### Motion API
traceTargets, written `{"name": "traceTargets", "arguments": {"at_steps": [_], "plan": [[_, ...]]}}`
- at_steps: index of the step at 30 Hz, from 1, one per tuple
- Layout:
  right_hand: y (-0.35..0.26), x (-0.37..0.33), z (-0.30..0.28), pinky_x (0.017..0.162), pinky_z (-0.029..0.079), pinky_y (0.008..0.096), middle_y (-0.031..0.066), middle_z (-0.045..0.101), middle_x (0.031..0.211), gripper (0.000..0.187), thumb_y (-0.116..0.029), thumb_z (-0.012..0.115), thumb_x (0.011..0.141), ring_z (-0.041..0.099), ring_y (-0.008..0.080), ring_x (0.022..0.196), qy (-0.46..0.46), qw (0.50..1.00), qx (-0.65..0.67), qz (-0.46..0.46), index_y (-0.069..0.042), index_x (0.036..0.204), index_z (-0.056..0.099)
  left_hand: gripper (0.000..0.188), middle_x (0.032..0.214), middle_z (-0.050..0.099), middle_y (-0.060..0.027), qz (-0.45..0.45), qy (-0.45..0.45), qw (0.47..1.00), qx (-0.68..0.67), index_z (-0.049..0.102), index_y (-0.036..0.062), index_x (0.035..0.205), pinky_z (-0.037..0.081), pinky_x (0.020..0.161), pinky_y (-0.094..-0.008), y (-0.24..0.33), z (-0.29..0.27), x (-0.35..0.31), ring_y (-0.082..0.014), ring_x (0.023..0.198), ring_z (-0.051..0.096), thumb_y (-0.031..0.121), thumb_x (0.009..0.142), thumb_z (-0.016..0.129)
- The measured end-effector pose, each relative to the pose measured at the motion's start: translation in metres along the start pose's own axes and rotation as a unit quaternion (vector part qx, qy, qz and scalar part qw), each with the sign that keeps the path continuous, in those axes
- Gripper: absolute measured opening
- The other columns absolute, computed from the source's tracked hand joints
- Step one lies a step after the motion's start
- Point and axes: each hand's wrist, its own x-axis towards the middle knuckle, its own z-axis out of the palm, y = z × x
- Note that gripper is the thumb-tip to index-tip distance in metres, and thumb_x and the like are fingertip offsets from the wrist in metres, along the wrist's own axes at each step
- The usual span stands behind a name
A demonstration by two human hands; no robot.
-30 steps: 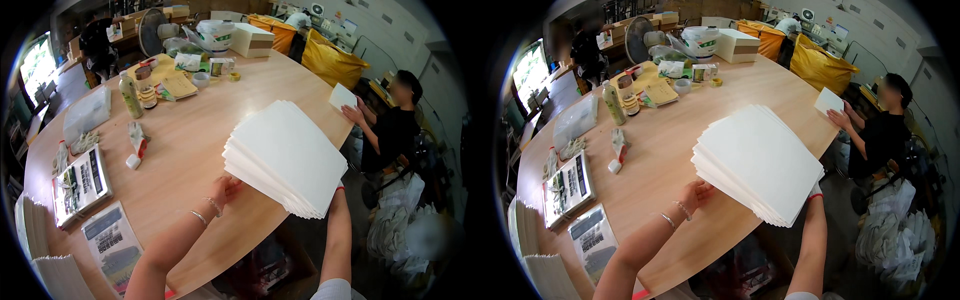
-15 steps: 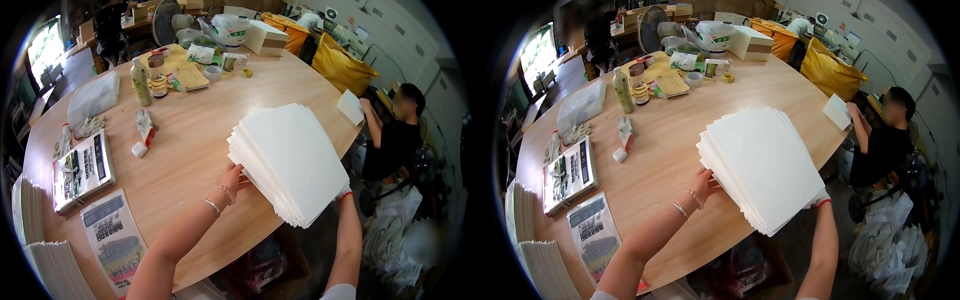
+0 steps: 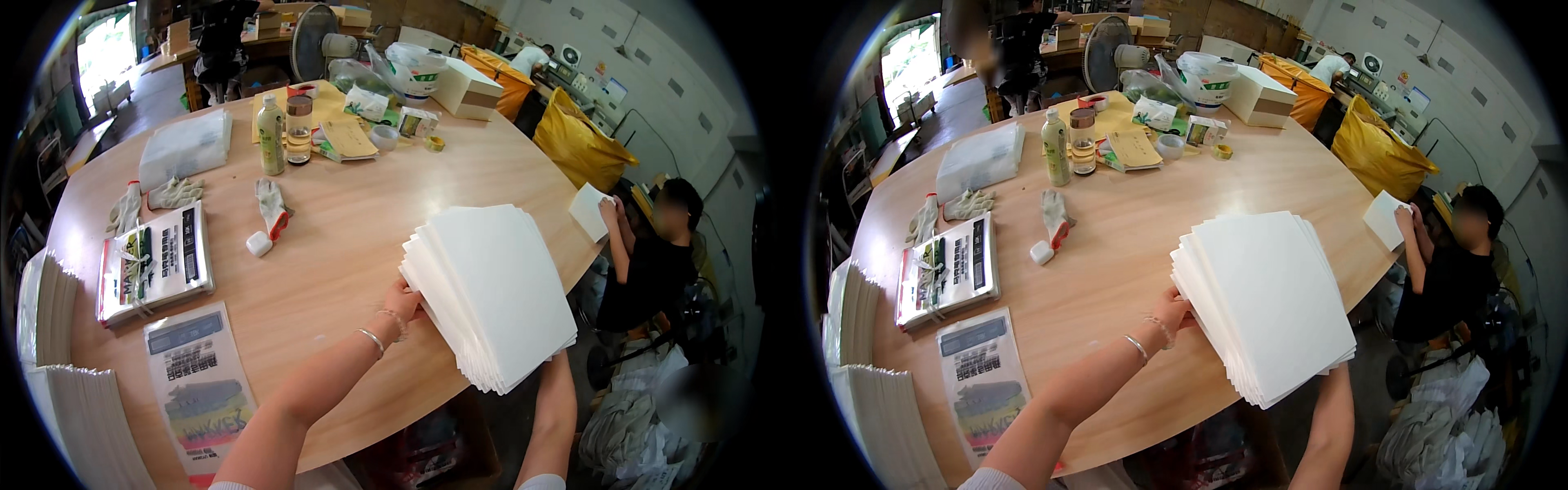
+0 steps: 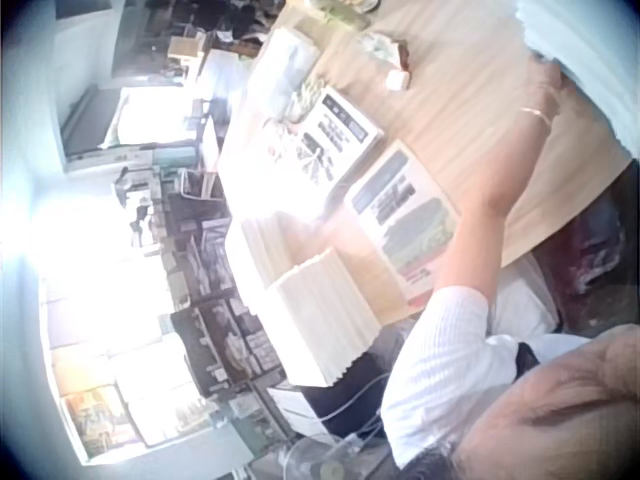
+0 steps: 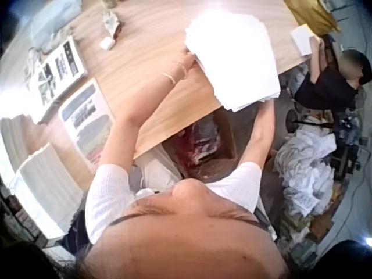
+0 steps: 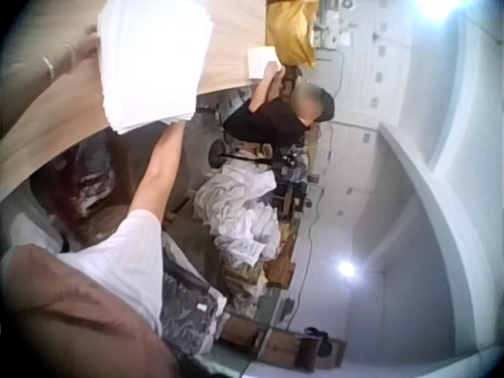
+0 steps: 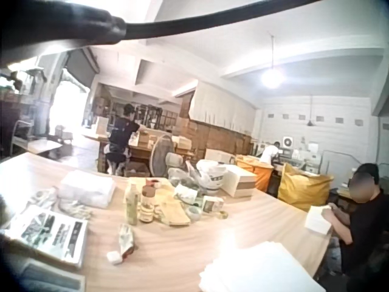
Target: The person sits at a table and repeatedly places white book covers into clear plastic sleeves. They pick up a cover, slide it into a sleeve, and set the sleeved item onto a stack on the table.
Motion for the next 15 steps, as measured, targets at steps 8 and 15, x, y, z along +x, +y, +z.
{"name": "traceTargets", "arguments": {"at_steps": [8,15], "plan": [[0.019,-0.017,0.022,0.073,0.045,0.0304,0.0068,0.058,0.093,0.026,-0.026,0.041,0.09,0.056,0.0198,0.087,-0.009,0.999,0.03,-0.005,-0.004,0.092,0.054,0.033,0.092,0.061,-0.0121,-0.001,0.037,0.999,0.002,0.042,0.0043,0.114,0.055,0.062,-0.0327,-0.01,-0.04,-0.037,-0.0216,0.076,0.063,0.006,0.083,0.053],[0.049,-0.04,0.057,0.073,0.045,0.0302,0.0069,0.058,0.093,0.027,-0.027,0.041,0.09,0.056,0.0197,0.087,-0.021,0.996,0.088,-0.006,-0.004,0.091,0.055,0.035,0.092,0.061,-0.0126,-0.003,0.055,0.998,-0.006,0.04,0.0034,0.115,0.056,0.063,-0.0335,-0.014,-0.091,-0.095,-0.0229,0.077,0.064,0.003,0.082,0.053]]}}
